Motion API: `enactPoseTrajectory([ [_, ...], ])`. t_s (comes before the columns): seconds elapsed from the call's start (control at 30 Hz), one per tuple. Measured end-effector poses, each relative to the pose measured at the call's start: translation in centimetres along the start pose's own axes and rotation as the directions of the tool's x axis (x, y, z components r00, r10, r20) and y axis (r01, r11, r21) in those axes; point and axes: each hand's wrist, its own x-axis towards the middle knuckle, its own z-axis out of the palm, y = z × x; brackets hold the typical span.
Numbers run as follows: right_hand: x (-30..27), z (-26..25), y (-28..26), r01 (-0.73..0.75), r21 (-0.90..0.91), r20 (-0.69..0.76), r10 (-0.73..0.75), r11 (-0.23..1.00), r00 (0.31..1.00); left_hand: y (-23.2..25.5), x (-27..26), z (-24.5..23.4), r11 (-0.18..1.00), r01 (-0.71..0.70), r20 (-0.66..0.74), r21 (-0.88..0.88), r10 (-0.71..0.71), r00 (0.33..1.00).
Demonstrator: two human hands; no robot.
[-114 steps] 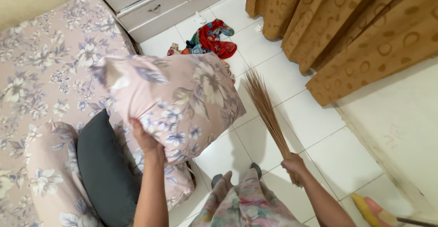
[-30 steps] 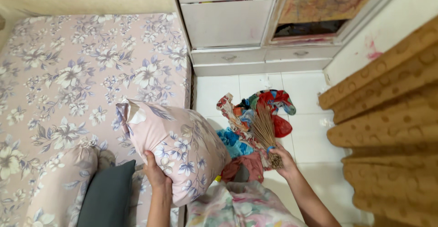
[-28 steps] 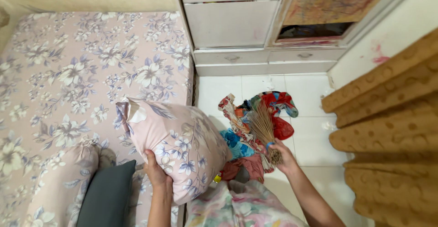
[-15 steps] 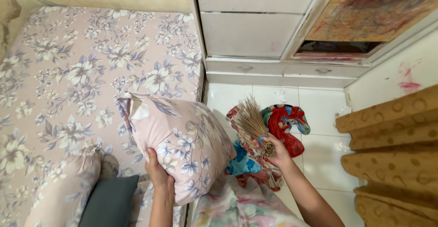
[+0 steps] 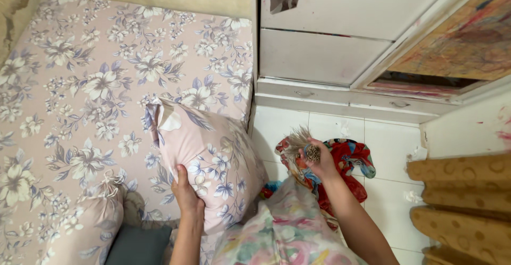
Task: The person uses a traditional broom to tap a floral pillow on the floor, then places it on the bed. They continue to arrange multiple pillows on the bed, including a dark gray pillow, adjusting their positions.
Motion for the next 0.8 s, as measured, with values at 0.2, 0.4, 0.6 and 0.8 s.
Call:
enactPoseTrajectory([
  [0.2,3.6,1.9,-3.2,0.15,0.129,0.075,-0.161,0.98,0.984,0.5,2.6,1.5,0.999,-0.035,-0.038,0.029,0.036,0.999],
  [0.4,14.1,3.7,-7.4,0.361,-0.251,0.171,-0.326,0.898,0.93,1.5,4.7,2.9,1.0,0.009,-0.158,0.012,-0.007,0.987],
  [0.6,21.1,8.4,-12.3,0.171,-0.281,-0.04,-0.189,0.944,0.981,1.2,6.6,5.3,0.999,0.01,-0.273,-0.036,-0.02,0.962],
  [0.8,26.8,11.8,-17.5,0.048,-0.465,-0.051,-0.081,0.884,0.995,0.0,9.0,10.5,0.999,-0.043,-0.346,0.002,0.041,0.937],
])
